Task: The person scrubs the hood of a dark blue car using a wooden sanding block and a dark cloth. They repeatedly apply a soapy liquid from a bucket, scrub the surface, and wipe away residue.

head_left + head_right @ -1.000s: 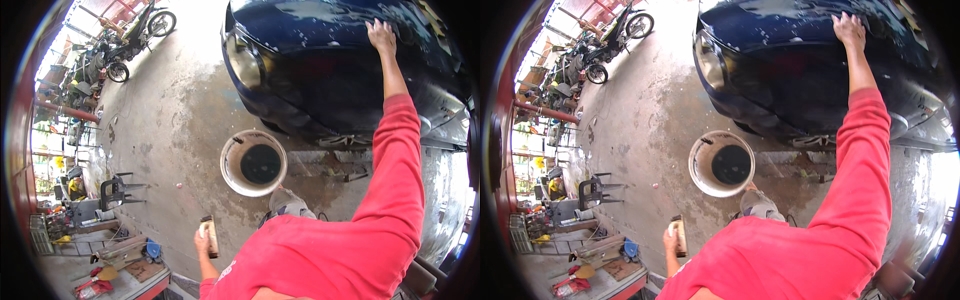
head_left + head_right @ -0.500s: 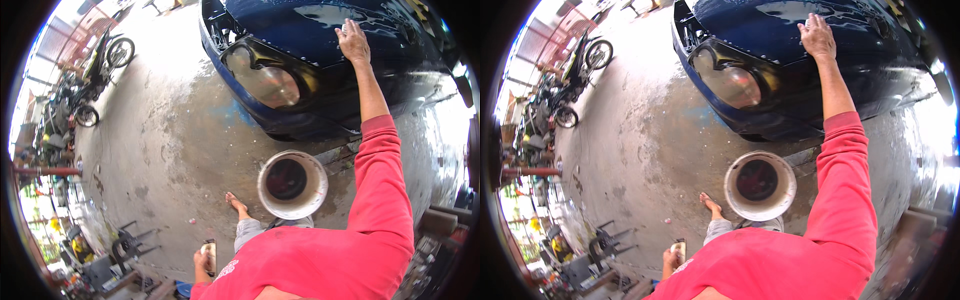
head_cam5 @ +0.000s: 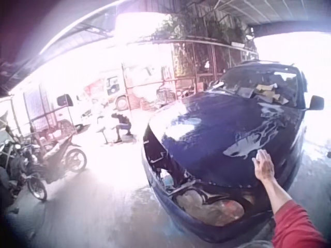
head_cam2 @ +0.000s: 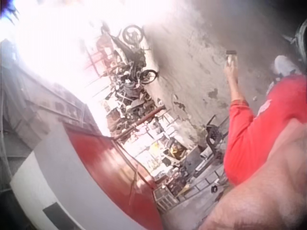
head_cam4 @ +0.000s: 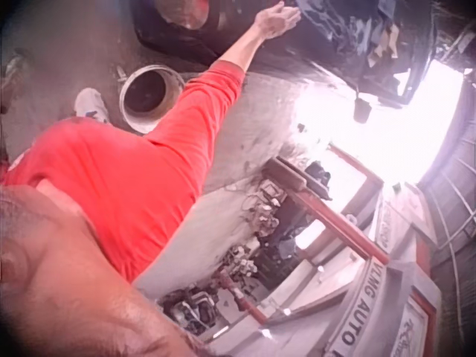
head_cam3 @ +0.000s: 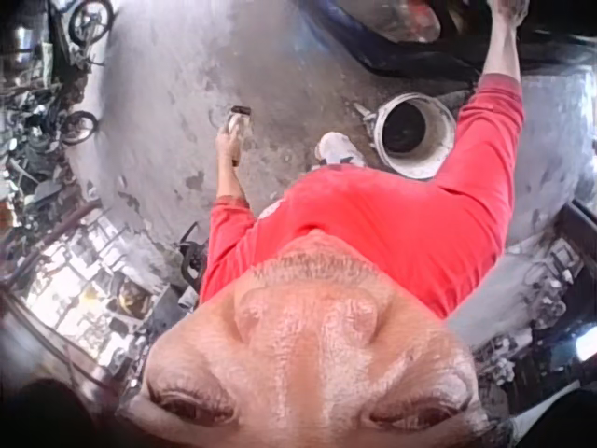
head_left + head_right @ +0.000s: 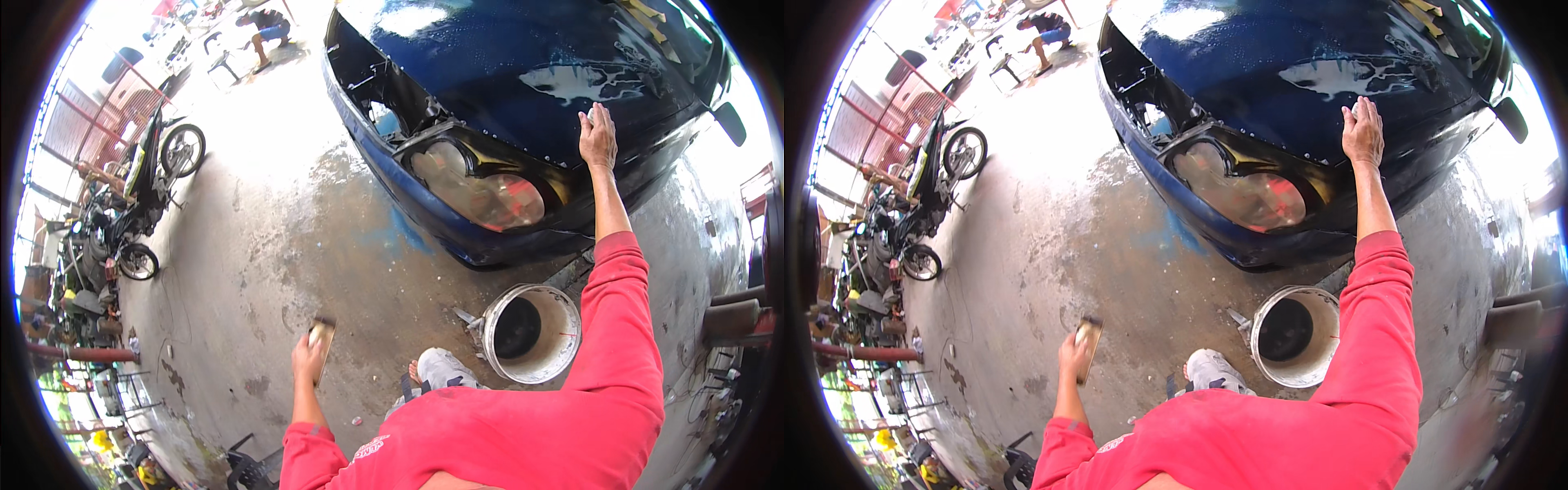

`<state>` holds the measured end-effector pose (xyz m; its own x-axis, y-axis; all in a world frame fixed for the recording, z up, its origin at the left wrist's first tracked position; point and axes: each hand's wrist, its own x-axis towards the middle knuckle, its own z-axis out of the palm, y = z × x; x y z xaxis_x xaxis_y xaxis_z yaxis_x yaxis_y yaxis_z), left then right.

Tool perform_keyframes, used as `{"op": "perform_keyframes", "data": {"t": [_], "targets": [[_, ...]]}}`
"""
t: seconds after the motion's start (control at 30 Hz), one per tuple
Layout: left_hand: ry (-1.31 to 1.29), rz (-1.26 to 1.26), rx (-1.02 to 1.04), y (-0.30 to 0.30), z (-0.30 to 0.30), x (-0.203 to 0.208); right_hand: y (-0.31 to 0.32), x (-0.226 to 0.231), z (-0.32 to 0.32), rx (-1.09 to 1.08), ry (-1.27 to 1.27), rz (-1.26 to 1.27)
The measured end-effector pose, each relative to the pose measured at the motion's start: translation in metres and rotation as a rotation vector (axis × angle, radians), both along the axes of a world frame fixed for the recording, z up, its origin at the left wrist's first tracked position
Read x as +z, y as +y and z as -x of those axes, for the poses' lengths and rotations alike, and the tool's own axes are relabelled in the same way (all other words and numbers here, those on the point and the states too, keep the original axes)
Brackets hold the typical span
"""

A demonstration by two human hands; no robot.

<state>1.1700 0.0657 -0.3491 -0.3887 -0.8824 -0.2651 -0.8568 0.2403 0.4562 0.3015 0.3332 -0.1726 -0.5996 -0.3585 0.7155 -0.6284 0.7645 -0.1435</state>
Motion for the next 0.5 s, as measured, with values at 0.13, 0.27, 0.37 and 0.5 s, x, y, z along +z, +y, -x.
{"op": "perform_keyframes", "data": {"t": [0.13,0.27,0.37,0.5], "targets": [[0.247,0.156,-0.31,-0.102,0.229,0.077,0.005,0.014,0.015,-0.017,0.001,0.079],[0.645,0.061,-0.502,-0.155,0.398,0.158,-0.019,0.039,0.061,-0.175,0.089,0.314],[0.809,0.386,-0.676,-0.184,0.483,0.208,-0.062,0.057,0.11,-0.206,-0.002,0.227],[0.81,0.329,-0.599,-0.227,0.568,0.243,-0.112,0.07,0.165,-0.433,-0.026,0.269]]}}
